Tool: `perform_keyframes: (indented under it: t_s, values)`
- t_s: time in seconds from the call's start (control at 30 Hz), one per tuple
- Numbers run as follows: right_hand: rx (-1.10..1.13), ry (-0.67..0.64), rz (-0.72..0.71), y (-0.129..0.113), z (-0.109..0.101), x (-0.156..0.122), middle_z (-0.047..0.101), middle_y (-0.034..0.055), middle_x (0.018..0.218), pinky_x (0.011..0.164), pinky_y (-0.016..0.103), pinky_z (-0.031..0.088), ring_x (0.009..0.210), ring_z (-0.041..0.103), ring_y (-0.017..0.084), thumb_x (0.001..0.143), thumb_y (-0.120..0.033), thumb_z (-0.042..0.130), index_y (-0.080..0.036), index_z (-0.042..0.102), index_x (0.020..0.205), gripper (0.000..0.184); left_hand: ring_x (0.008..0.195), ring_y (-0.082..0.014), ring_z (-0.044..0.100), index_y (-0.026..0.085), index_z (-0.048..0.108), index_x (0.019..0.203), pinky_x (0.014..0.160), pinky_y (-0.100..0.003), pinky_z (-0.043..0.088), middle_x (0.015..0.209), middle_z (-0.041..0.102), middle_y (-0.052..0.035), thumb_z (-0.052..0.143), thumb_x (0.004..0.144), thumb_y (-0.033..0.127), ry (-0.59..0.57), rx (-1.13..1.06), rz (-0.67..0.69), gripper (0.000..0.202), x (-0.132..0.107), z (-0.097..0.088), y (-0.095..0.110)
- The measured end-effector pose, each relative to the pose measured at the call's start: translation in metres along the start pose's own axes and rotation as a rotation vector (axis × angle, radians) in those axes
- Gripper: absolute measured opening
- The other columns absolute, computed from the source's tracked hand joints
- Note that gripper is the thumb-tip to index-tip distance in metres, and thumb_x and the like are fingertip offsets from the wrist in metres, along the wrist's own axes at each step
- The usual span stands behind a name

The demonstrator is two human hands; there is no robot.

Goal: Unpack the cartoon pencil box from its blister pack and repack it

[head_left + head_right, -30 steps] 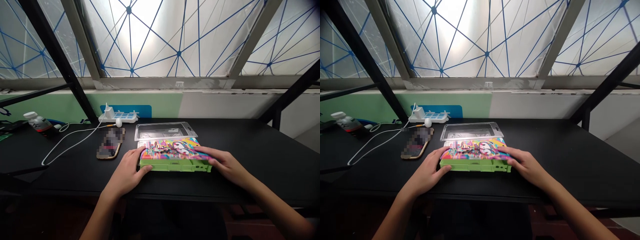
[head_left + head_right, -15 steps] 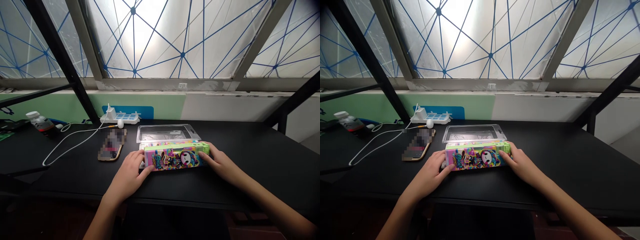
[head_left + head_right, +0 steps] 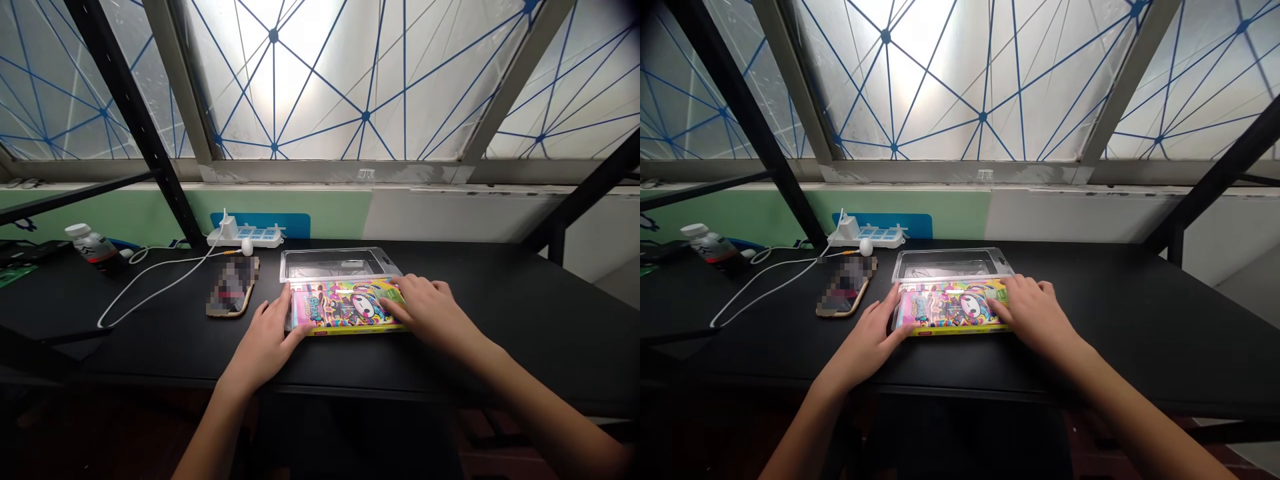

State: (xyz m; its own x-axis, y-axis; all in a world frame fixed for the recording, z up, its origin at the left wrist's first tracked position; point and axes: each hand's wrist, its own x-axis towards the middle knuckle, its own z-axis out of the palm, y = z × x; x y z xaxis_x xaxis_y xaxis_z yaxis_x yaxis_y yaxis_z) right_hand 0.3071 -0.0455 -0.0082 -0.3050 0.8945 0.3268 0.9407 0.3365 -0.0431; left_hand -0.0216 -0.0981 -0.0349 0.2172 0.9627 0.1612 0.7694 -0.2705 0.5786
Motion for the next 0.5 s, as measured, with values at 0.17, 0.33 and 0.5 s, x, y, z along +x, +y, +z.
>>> perform_keyframes:
  t_s: [0.17, 0.33, 0.5]
  values:
    - [0.180, -0.017, -0.282, -0.033, 0.004, 0.012, 0.068, 0.0136, 0.121, 0.091, 0.048, 0.047, 0.112, 0.060, 0.033, 0.099, -0.051, 0.048, -0.023, 0.060, 0.125, 0.041, 0.149, -0.0365, 0.037, 0.027, 0.007, 0.164, 0.121, -0.055, 0.025, 0.167, 0.029, -0.0135, 0.062, 0.091, 0.061, 0.021, 0.024, 0.055, 0.098, -0.002, 0.001, -0.002]
    - [0.250, -0.021, -0.277, -0.051, 0.013, 0.030, 0.066, 0.0110, 0.097, 0.080, 0.043, 0.050, 0.090, 0.061, 0.028, 0.101, -0.041, 0.046, -0.022, 0.061, 0.096, 0.025, 0.149, -0.0314, 0.038, 0.027, -0.005, 0.164, 0.123, -0.057, 0.019, 0.168, 0.024, -0.0131, 0.057, 0.096, 0.057, -0.041, 0.055, 0.101, 0.097, -0.002, -0.003, 0.002]
    - [0.265, 0.027, -0.270, -0.051, 0.019, 0.034, 0.064, 0.0090, 0.093, 0.076, 0.040, 0.050, 0.086, 0.060, 0.026, 0.101, -0.039, 0.047, -0.023, 0.058, 0.091, 0.022, 0.153, -0.0304, 0.030, 0.027, -0.008, 0.164, 0.124, -0.058, 0.018, 0.163, 0.037, -0.0112, 0.044, 0.101, 0.060, -0.084, 0.003, 0.077, 0.088, -0.003, -0.008, 0.003]
